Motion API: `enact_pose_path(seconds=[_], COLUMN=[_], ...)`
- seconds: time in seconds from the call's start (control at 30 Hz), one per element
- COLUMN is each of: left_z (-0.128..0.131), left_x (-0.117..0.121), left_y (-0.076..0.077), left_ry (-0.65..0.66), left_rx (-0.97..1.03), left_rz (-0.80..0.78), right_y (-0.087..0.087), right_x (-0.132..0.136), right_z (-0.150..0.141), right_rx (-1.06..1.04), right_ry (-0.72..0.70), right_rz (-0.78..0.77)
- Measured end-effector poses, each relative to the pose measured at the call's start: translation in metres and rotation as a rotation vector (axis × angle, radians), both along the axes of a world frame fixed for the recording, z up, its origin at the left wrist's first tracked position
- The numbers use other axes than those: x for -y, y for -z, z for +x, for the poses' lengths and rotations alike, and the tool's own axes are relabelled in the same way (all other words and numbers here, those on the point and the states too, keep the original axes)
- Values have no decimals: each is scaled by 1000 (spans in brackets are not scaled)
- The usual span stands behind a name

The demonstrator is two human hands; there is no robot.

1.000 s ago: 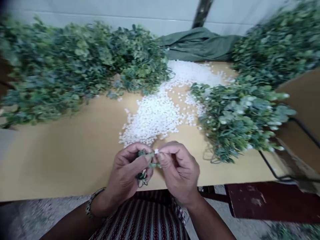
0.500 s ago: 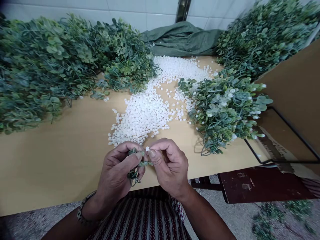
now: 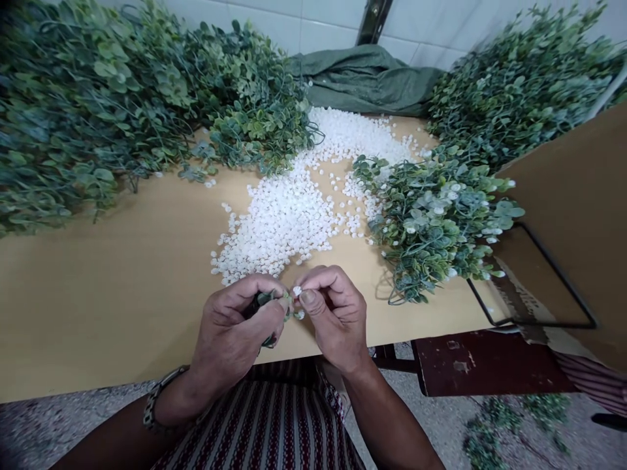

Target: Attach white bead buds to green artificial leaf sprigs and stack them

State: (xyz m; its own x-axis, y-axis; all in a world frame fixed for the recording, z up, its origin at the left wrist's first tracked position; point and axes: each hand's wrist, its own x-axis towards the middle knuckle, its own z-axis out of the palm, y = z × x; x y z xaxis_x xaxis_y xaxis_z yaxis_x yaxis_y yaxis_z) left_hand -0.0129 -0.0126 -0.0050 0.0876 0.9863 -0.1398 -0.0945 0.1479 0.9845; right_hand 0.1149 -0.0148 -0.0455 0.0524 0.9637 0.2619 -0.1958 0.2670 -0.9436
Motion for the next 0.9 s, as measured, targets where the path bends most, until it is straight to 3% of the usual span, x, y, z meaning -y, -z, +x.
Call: enact_pose_path(seconds=[0.27, 0.67, 0.9], left_z=[0, 3, 8], left_x=[0, -1, -2], left_y=[-1, 3, 11], left_ry=[-18, -63, -99], left_rx=[-98, -56, -8], left_rz=[39, 18, 38], right_y=[-1, 0, 4], right_x=[1, 3, 5], right_z=[-1, -9, -7], right_rx=[76, 296, 389], right_ry=[20, 216, 252], right_rz=[50, 209, 247])
